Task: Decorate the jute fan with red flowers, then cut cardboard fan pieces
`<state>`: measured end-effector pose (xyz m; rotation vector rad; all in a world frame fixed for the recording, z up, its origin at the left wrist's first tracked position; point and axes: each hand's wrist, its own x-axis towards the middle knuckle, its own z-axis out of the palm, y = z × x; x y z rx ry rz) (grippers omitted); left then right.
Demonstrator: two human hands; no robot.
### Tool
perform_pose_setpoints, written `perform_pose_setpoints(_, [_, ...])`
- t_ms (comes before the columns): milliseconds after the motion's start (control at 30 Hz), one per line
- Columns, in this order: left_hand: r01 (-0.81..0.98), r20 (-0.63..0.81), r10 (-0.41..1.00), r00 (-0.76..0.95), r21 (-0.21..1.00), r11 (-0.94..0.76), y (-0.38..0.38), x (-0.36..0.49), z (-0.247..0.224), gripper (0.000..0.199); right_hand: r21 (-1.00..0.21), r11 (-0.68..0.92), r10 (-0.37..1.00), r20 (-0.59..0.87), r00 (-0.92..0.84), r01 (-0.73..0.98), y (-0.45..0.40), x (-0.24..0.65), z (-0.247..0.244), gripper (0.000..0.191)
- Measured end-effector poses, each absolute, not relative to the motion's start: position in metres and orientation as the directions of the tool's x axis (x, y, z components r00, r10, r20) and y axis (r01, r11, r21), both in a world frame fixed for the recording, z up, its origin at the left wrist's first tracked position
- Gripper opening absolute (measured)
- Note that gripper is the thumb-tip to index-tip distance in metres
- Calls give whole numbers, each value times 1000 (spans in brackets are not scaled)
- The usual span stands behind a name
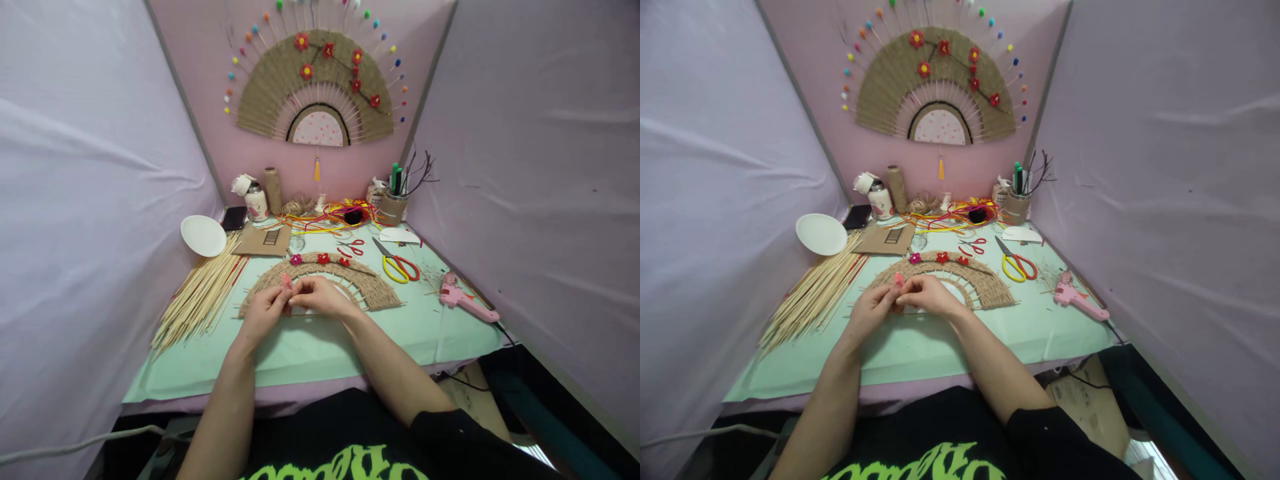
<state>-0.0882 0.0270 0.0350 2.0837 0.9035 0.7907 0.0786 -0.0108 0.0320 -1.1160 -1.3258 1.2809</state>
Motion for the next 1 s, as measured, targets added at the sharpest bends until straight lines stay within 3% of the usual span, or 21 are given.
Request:
perform_pose_setpoints(367, [341, 240, 792, 561, 805, -485, 25, -88, 35, 43, -949, -121, 985, -77, -155, -293, -7, 76, 22, 42])
perform_pose_setpoints(467, [385, 248, 799, 548, 774, -503, 28, -89, 34, 39, -974, -70, 993, -46, -112, -216, -6, 75, 19, 40])
perform_pose_setpoints(600, [437, 289, 811, 508, 725, -532, 31, -89, 31, 33, -987, 146, 987, 151, 63, 72, -7, 73, 22, 28])
perform_pose_setpoints(700, [447, 319, 810, 492, 706, -549, 32, -88, 29, 35, -959, 212, 962, 239, 135, 191, -10, 69, 25, 23])
perform_pose_setpoints(800, [430, 335, 796, 505, 701, -568, 31, -89, 28, 38, -956, 232, 944, 265, 196, 177, -13, 61, 25, 22])
perform_pose_setpoints(933, [379, 331, 783, 526, 733, -564, 32, -91, 29, 38, -980, 197, 964, 195, 182, 5, -14, 53, 21, 19])
perform_pose_setpoints(1000, [365, 329, 780, 533, 742, -563, 32, -91, 29, 36, -971, 232, 947, 240, 212, 60, -15, 53, 20, 16])
